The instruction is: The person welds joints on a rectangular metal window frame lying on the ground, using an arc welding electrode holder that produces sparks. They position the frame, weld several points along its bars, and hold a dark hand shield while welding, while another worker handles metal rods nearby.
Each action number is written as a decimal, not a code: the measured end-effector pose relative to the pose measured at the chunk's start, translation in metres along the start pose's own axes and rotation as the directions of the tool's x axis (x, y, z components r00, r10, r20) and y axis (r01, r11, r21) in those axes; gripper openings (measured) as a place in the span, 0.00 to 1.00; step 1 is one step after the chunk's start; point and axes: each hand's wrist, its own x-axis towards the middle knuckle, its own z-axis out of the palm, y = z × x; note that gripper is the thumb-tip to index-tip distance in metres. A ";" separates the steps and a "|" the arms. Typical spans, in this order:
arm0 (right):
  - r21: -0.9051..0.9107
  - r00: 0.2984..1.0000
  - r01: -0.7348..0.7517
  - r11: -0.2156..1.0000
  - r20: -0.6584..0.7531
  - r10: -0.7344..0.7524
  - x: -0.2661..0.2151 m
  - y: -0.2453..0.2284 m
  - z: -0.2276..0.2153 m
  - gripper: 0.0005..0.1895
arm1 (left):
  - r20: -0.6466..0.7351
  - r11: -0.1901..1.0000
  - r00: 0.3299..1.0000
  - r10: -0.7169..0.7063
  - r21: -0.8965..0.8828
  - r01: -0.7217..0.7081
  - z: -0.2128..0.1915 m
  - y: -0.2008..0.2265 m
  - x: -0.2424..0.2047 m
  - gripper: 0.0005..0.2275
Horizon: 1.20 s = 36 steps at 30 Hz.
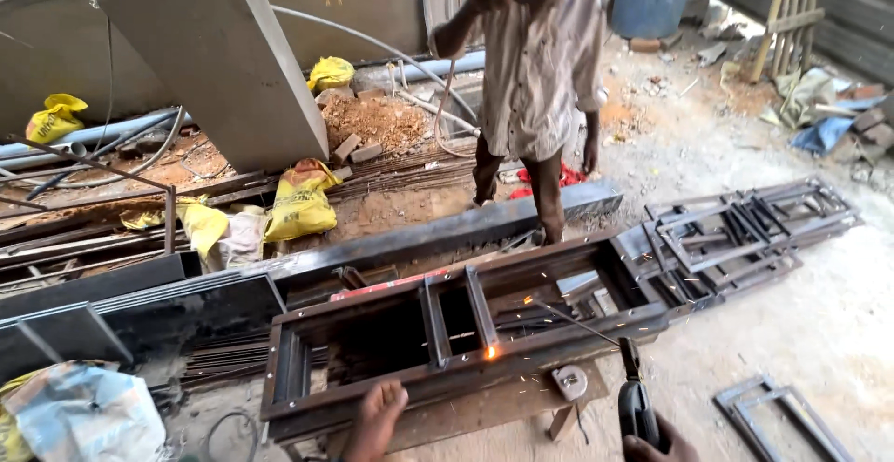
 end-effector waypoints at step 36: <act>-0.710 0.978 0.196 0.677 0.090 -0.189 -0.095 -0.274 0.289 0.41 | 0.375 0.903 0.925 0.062 -0.417 0.108 0.164 0.359 0.207 0.13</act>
